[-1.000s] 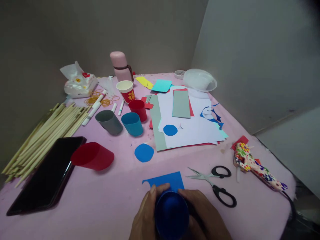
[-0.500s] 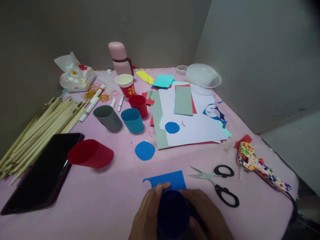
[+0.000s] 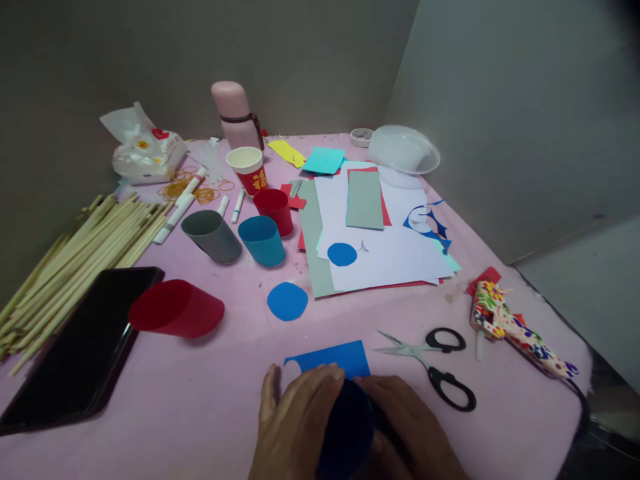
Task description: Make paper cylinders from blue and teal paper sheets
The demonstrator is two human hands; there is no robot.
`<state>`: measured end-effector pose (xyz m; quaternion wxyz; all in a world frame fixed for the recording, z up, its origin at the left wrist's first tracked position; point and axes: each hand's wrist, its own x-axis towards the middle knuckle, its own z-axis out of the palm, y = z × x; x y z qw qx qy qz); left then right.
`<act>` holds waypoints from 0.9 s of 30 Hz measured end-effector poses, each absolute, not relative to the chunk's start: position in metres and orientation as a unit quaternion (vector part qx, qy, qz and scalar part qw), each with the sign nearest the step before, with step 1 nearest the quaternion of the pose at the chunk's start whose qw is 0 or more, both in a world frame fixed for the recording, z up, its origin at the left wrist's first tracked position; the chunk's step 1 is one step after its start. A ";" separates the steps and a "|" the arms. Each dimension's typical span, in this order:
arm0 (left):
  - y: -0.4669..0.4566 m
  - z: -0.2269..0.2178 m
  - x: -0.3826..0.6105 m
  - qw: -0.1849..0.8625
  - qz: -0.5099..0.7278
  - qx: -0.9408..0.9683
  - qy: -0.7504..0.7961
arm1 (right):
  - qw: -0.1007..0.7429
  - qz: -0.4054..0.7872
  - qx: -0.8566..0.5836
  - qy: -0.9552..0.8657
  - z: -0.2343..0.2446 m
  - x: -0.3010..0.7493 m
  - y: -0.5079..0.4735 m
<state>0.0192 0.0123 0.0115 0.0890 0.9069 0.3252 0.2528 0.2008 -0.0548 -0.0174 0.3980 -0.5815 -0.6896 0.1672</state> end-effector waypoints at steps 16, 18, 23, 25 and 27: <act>0.008 0.009 0.024 0.109 0.270 0.886 0.361 | 0.400 0.048 -0.540 -0.739 -0.015 0.200 -0.058; 0.007 0.010 0.025 0.122 0.274 0.882 0.364 | 0.397 0.031 -0.519 -0.756 -0.018 0.201 -0.057; 0.006 0.011 0.027 0.139 0.281 0.873 0.374 | 0.407 0.017 -0.526 -0.746 -0.019 0.203 -0.055; 0.006 0.011 0.027 0.134 0.284 0.873 0.372 | 0.398 0.013 -0.520 -0.755 -0.017 0.206 -0.055; 0.007 0.011 0.027 0.130 0.287 0.875 0.369 | 0.370 0.015 -0.500 -0.783 -0.015 0.208 -0.054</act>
